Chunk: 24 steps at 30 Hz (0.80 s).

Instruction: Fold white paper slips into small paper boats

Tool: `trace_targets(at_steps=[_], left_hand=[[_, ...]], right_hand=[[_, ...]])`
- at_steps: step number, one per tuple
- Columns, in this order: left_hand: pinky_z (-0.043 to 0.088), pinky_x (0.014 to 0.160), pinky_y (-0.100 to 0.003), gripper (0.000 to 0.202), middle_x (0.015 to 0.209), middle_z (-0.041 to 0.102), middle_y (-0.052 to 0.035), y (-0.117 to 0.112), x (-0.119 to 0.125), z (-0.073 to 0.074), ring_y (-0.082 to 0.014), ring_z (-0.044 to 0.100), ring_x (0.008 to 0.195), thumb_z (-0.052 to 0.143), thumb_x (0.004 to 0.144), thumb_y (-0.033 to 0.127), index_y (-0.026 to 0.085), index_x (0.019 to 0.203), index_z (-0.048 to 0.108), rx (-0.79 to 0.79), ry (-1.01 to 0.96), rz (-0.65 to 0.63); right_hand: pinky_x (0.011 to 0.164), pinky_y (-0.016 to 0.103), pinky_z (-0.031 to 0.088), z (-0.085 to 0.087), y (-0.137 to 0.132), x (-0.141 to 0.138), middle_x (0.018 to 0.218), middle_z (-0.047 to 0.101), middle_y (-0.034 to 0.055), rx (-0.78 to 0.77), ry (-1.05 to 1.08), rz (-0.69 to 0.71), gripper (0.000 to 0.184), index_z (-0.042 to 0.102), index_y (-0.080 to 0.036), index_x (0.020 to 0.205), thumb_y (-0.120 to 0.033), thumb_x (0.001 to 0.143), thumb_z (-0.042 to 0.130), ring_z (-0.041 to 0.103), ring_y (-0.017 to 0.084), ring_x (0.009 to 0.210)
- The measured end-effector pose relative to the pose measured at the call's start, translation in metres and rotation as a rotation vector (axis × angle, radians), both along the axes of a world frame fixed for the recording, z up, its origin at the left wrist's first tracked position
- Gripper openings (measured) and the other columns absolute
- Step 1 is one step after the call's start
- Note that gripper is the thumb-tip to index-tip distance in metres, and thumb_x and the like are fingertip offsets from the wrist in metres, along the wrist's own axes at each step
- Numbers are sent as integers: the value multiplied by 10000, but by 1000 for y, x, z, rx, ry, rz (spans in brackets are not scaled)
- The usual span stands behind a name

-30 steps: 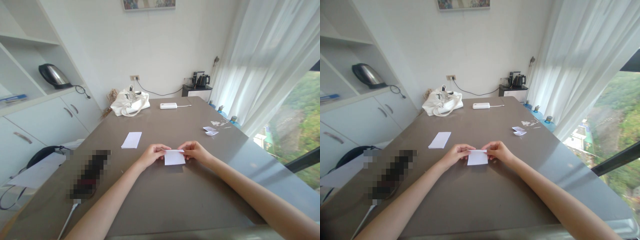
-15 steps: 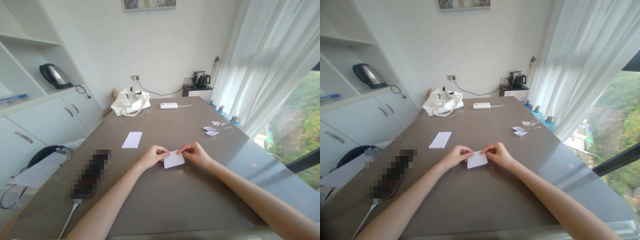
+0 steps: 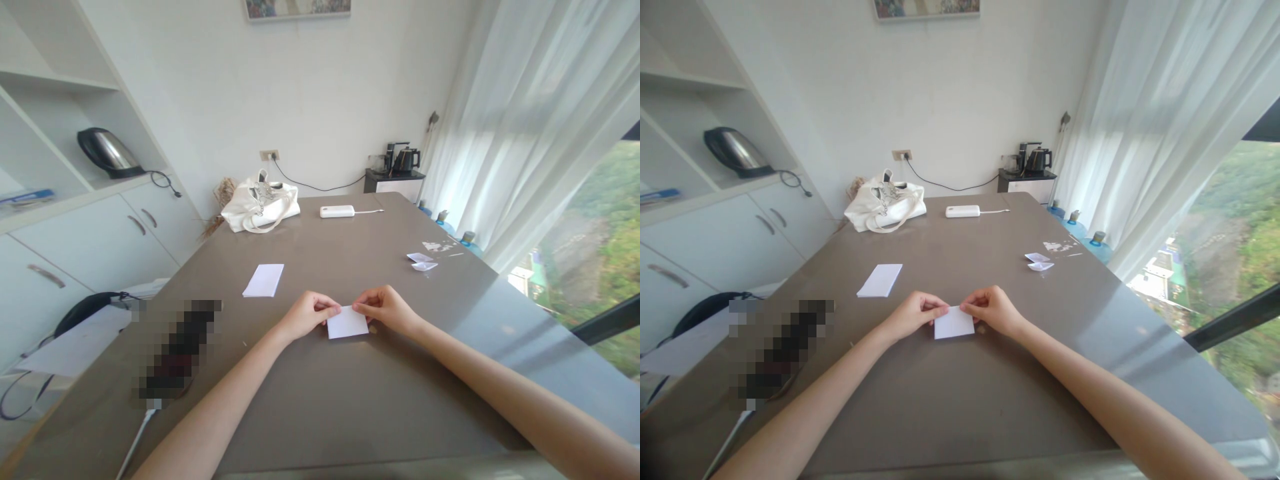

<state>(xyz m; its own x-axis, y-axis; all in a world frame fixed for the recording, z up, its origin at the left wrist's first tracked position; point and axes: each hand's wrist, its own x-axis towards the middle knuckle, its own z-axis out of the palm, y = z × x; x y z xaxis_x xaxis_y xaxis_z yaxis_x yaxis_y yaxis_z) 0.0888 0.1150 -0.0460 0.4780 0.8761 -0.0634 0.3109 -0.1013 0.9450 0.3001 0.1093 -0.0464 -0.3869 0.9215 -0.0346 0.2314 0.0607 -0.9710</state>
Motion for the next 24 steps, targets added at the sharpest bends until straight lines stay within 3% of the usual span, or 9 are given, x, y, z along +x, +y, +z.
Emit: trace_targets(at_steps=[14, 24], left_hand=[[341, 501, -208, 331, 618, 630, -33, 0, -1, 0, -95, 463, 505, 617, 767, 412, 102, 834, 711, 11, -10, -15], [347, 499, -214, 350, 648, 659, -51, 0, 0, 0, -108, 492, 518, 631, 747, 430, 101, 834, 712, 0, 0, -6]], right_hand=[[556, 255, 487, -2, 1, 0, 657, 685, 58, 47, -17, -7, 332, 711, -114, 765, -439, 713, 666, 608, 155, 578], [535, 238, 462, 0, -1, 0, 635, 670, 50, 65, -27, -7, 327, 699, -111, 746, -434, 721, 655, 592, 144, 563]])
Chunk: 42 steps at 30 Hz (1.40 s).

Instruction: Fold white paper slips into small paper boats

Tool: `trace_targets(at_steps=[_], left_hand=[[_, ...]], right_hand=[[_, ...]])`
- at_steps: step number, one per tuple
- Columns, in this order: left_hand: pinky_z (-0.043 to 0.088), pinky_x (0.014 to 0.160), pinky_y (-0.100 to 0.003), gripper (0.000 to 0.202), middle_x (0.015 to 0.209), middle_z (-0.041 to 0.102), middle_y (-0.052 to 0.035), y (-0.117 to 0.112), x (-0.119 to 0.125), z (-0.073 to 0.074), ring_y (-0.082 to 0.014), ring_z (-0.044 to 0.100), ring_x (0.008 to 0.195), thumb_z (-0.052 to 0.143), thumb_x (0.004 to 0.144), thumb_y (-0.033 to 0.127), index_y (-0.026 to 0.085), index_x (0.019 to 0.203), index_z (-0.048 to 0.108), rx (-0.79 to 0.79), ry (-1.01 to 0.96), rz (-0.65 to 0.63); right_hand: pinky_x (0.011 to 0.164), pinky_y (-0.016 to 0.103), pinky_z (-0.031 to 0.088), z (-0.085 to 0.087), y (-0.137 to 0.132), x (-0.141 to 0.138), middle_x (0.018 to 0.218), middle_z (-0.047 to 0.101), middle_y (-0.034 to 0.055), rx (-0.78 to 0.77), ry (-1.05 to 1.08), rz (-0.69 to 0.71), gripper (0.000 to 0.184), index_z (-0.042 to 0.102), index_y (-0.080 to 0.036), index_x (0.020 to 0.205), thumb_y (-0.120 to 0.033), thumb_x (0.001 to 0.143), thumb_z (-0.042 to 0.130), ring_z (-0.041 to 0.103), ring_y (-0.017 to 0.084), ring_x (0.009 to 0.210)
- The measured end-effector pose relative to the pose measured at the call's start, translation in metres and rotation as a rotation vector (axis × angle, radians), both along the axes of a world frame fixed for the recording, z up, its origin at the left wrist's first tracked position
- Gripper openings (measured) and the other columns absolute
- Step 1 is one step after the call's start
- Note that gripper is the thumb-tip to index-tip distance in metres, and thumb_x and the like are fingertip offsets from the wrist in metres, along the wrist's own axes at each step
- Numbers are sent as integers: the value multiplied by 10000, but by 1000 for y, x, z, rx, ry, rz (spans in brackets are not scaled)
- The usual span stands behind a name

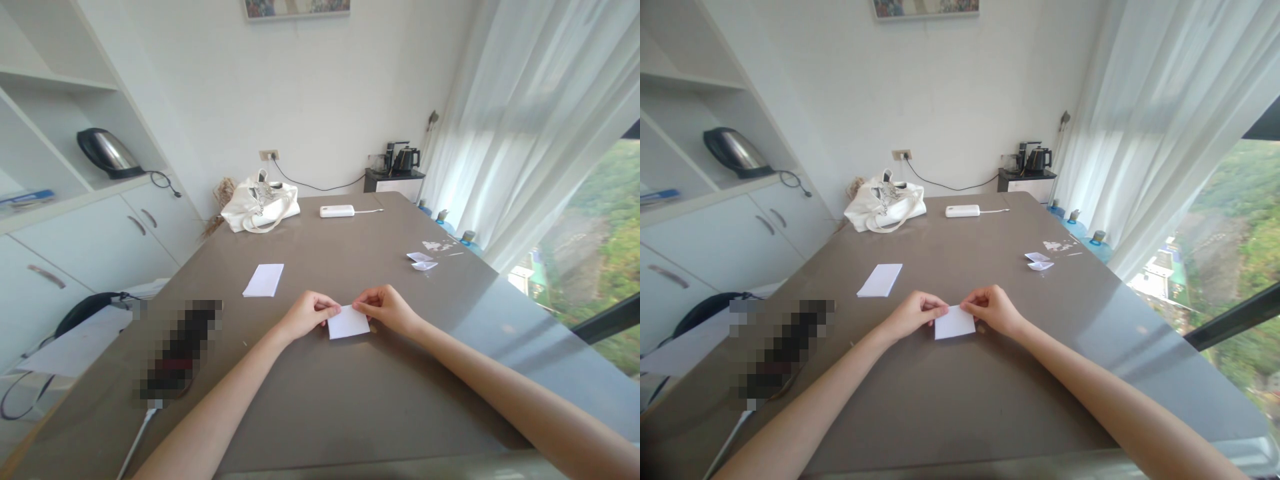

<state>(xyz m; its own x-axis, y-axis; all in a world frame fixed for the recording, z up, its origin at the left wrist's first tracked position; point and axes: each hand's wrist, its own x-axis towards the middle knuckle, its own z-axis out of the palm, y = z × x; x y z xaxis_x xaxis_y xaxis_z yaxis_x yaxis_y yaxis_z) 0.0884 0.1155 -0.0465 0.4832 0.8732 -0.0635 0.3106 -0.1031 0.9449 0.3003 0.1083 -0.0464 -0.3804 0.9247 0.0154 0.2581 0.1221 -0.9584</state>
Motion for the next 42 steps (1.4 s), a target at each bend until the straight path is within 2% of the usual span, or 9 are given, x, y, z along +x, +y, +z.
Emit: trace_targets(at_steps=[13, 21, 27, 33, 36, 40, 42], left_hand=[[358, 503, -209, 318, 624, 652, -39, 0, 0, 0, -99, 485, 501, 624, 757, 407, 107, 813, 712, 19, -4, -2], [384, 515, -208, 283, 690, 696, -66, -2, 1, -1, -130, 570, 566, 625, 758, 376, 111, 808, 712, 26, -9, 5], [448, 631, -235, 245, 758, 718, -70, -10, 10, 6, -175, 640, 700, 598, 776, 335, 121, 790, 716, 139, 19, 28], [448, 618, -233, 231, 721, 716, -68, -19, 23, 10, -180, 644, 686, 577, 780, 300, 119, 741, 715, 235, 52, 102], [446, 600, -229, 216, 707, 715, -62, -18, 22, 14, -175, 642, 665, 585, 772, 293, 125, 731, 715, 250, 41, 116], [449, 592, -226, 199, 704, 716, -65, -13, 11, 18, -168, 642, 647, 603, 760, 286, 122, 716, 707, 201, 6, 147], [449, 597, -227, 201, 708, 716, -72, -10, 6, 18, -168, 642, 650, 609, 756, 290, 119, 716, 707, 182, -1, 154]], right_hand=[[511, 222, 434, 0, 0, 0, 642, 672, 48, 60, -17, -8, 266, 693, -119, 738, -382, 729, 654, 597, 146, 569], [536, 230, 445, 0, 0, 0, 670, 677, 57, 98, -51, -4, 257, 693, -118, 754, -367, 747, 629, 597, 152, 595], [530, 227, 419, 0, -5, -7, 686, 670, 50, 185, -149, -15, 220, 685, -129, 762, -319, 772, 574, 573, 144, 597], [508, 216, 349, 8, -12, -15, 641, 656, 19, 274, -210, -103, 124, 664, -144, 682, -190, 711, 552, 522, 118, 563], [512, 218, 361, 10, -10, -12, 625, 640, 18, 237, -148, -119, 122, 652, -142, 663, -203, 700, 553, 527, 122, 564], [538, 230, 415, 11, -1, 1, 591, 614, 14, 86, 34, -139, 108, 621, -139, 643, -231, 681, 580, 545, 126, 550], [541, 231, 425, 13, 4, 8, 562, 598, 7, 57, 92, -190, 102, 609, -141, 612, -231, 660, 603, 535, 116, 529]])
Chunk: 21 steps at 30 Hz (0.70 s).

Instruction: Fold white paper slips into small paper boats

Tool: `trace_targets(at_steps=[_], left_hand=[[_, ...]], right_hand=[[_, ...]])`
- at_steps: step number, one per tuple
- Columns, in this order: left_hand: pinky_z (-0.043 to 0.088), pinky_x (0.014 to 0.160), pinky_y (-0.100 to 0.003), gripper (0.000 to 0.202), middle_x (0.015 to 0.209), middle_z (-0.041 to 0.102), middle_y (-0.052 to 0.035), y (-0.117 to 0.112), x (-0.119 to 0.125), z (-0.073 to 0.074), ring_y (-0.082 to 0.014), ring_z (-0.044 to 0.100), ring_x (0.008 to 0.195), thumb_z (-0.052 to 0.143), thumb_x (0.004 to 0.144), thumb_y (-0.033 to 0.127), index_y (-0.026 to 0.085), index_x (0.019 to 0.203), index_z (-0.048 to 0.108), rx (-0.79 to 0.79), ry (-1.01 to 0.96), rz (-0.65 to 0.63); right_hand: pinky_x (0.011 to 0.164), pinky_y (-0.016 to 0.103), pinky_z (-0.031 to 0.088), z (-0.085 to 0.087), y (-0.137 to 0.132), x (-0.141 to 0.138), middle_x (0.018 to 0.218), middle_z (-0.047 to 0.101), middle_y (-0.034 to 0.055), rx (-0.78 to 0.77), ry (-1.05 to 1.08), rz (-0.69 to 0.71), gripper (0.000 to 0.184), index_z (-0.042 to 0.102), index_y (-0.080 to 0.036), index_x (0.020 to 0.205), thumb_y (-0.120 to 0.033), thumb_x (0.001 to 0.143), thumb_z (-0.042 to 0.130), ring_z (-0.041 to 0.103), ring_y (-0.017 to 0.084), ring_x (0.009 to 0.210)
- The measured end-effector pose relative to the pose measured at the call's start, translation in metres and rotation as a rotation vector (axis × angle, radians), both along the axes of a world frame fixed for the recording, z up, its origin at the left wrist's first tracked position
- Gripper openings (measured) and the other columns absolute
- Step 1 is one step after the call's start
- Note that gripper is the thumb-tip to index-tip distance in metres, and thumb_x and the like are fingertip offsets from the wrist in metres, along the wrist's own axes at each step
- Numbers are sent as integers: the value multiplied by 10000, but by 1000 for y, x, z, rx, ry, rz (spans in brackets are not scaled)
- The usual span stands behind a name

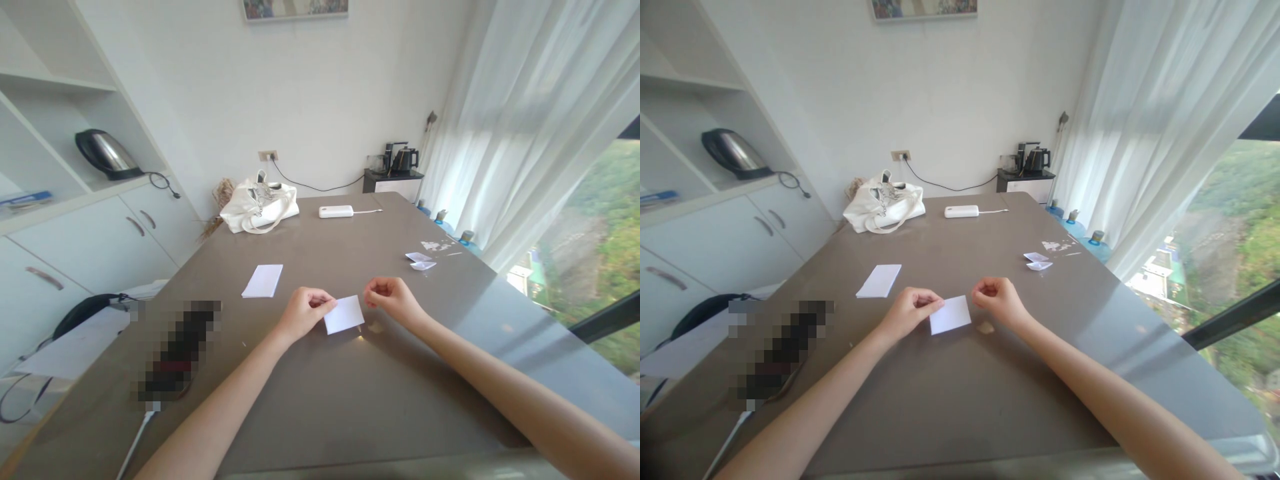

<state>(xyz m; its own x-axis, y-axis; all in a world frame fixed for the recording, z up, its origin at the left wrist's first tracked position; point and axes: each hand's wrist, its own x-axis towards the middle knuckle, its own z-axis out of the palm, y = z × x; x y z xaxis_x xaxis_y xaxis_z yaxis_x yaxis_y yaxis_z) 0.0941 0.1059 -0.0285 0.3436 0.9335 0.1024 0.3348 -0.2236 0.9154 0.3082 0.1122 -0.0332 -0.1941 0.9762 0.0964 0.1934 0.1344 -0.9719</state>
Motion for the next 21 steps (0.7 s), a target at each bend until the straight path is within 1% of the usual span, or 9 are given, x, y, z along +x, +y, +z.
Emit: trace_targets(at_steps=[2, 3, 5, 6, 7, 9, 13, 16, 21], left_hand=[[446, 588, -226, 210, 716, 716, -77, 2, -3, -1, -166, 639, 647, 614, 753, 304, 117, 725, 707, -20, -15, 4], [440, 574, -224, 214, 713, 714, -77, 2, -4, -2, -164, 634, 637, 615, 751, 309, 116, 727, 705, -35, -24, 4], [432, 553, -221, 222, 706, 708, -74, 2, -2, -2, -162, 627, 625, 615, 751, 318, 115, 741, 704, -69, -46, -21], [429, 548, -220, 223, 702, 705, -71, 1, 0, -3, -160, 623, 622, 614, 751, 320, 116, 745, 702, -80, -55, -38], [428, 551, -220, 221, 703, 702, -67, 0, 1, -3, -159, 620, 624, 612, 752, 320, 117, 748, 700, -85, -58, -52], [432, 576, -225, 214, 693, 694, -59, -3, 5, -3, -155, 614, 630, 610, 753, 316, 119, 728, 689, -72, -51, -59], [432, 605, -229, 207, 731, 691, -48, -6, 12, -3, -151, 602, 658, 591, 766, 316, 133, 759, 686, 25, 4, -26], [422, 596, -223, 200, 706, 678, -38, -8, 16, -3, -144, 588, 648, 576, 774, 303, 136, 724, 675, 95, 32, -5], [404, 571, -219, 198, 689, 687, -38, -5, 11, -2, -137, 580, 618, 579, 772, 295, 136, 711, 681, 118, 91, 8]], right_hand=[[573, 240, 453, 2, 2, 4, 604, 626, 18, -34, 77, -32, 151, 618, -143, 642, -291, 665, 639, 557, 120, 554], [588, 247, 465, 3, 2, 3, 635, 642, 25, -60, 104, -25, 188, 629, -144, 676, -331, 674, 649, 568, 123, 568], [601, 256, 479, 2, 0, 0, 688, 664, 36, -116, 113, 42, 264, 652, -141, 757, -399, 698, 648, 585, 130, 592], [594, 254, 477, 1, -1, -3, 678, 661, 36, -123, 90, 86, 287, 658, -135, 764, -416, 706, 646, 587, 132, 594], [584, 246, 470, 0, -3, -5, 676, 662, 36, -112, 56, 123, 291, 664, -130, 766, -414, 708, 652, 590, 136, 603], [557, 237, 449, -3, -7, -11, 649, 656, 37, -74, 6, 142, 287, 661, -122, 723, -408, 708, 656, 585, 139, 591], [524, 234, 426, -5, -13, -17, 633, 648, 37, -2, -62, 130, 269, 657, -128, 707, -395, 731, 633, 577, 143, 573], [519, 232, 418, -5, -14, -19, 641, 648, 41, 29, -95, 120, 257, 657, -134, 702, -383, 744, 614, 571, 142, 573], [492, 227, 393, -3, -10, -13, 609, 627, 33, 59, -140, 112, 244, 645, -132, 691, -366, 745, 609, 546, 132, 543]])
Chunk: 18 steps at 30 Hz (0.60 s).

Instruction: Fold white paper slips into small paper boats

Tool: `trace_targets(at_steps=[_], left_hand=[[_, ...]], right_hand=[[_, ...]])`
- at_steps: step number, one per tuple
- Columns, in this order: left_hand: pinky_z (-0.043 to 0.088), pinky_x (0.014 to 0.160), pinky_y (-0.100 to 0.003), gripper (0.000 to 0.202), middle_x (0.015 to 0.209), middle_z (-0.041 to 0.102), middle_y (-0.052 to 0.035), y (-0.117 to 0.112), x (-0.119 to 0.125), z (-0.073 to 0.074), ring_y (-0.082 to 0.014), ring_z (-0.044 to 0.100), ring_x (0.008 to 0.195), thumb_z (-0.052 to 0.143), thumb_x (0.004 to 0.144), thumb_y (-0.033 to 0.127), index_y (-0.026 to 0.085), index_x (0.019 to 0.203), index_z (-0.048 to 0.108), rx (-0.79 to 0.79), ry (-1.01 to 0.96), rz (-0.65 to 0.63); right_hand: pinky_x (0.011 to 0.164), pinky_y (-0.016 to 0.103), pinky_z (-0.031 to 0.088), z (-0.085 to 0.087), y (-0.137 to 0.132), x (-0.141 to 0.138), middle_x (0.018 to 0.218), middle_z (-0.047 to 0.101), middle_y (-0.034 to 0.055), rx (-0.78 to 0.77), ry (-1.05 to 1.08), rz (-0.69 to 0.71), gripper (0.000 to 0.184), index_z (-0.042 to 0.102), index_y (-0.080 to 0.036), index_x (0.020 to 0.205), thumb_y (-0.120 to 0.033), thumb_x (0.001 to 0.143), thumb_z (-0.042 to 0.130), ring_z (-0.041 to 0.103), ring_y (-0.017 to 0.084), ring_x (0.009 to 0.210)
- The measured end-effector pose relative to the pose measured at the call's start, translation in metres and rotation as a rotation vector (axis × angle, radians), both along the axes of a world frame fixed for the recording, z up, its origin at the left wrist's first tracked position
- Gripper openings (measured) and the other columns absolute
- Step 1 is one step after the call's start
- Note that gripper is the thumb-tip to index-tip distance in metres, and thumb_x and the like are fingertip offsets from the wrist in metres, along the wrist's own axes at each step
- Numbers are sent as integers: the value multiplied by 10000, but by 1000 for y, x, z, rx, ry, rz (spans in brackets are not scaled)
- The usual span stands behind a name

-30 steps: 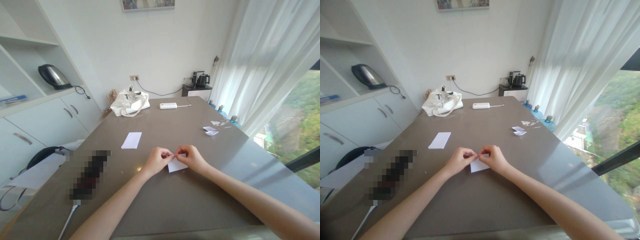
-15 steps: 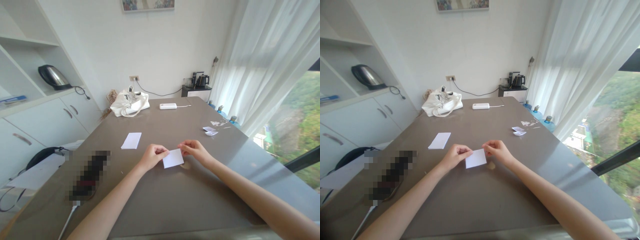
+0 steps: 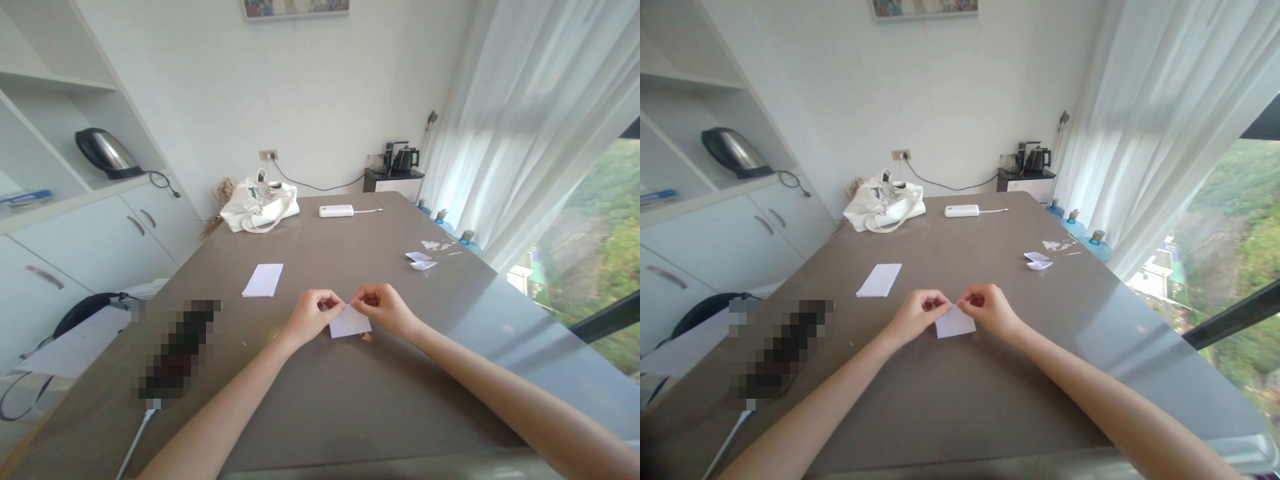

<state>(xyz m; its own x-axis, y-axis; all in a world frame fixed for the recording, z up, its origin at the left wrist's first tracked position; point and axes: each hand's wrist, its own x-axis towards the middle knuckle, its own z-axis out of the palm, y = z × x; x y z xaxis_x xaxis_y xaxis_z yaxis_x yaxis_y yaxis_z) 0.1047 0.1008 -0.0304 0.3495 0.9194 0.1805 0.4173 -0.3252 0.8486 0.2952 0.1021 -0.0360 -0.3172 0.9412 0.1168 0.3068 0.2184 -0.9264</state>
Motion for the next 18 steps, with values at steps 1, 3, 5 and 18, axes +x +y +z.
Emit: trace_targets(at_steps=[1, 3, 5, 18], left_hand=[[407, 578, -221, 191, 691, 691, -41, 1, -3, 0, -141, 586, 626, 582, 768, 286, 136, 706, 682, 9, 9, 12], [427, 616, -231, 187, 723, 704, -52, 4, -8, 0, -155, 610, 666, 579, 769, 280, 134, 728, 689, -12, 4, 12], [445, 648, -243, 194, 738, 711, -61, 6, -13, 0, -170, 630, 694, 580, 767, 289, 133, 737, 692, -38, -15, 5], [469, 689, -281, 209, 737, 730, -63, 10, -17, 3, -202, 664, 722, 598, 734, 326, 150, 712, 708, -125, -10, 51]], right_hand=[[492, 228, 392, 0, 2, 2, 610, 625, 34, 4, 4, -13, 248, 641, -130, 686, -369, 744, 608, 544, 132, 541], [502, 233, 398, 1, 5, 7, 614, 630, 36, 1, 19, -35, 257, 640, -127, 694, -380, 730, 621, 552, 135, 545], [504, 235, 399, 1, 7, 10, 606, 628, 35, -2, 25, -37, 268, 637, -126, 688, -392, 719, 633, 558, 138, 545], [501, 237, 420, 0, 10, 10, 609, 644, 39, -34, 45, -35, 295, 634, -132, 676, -426, 698, 650, 579, 146, 555]])
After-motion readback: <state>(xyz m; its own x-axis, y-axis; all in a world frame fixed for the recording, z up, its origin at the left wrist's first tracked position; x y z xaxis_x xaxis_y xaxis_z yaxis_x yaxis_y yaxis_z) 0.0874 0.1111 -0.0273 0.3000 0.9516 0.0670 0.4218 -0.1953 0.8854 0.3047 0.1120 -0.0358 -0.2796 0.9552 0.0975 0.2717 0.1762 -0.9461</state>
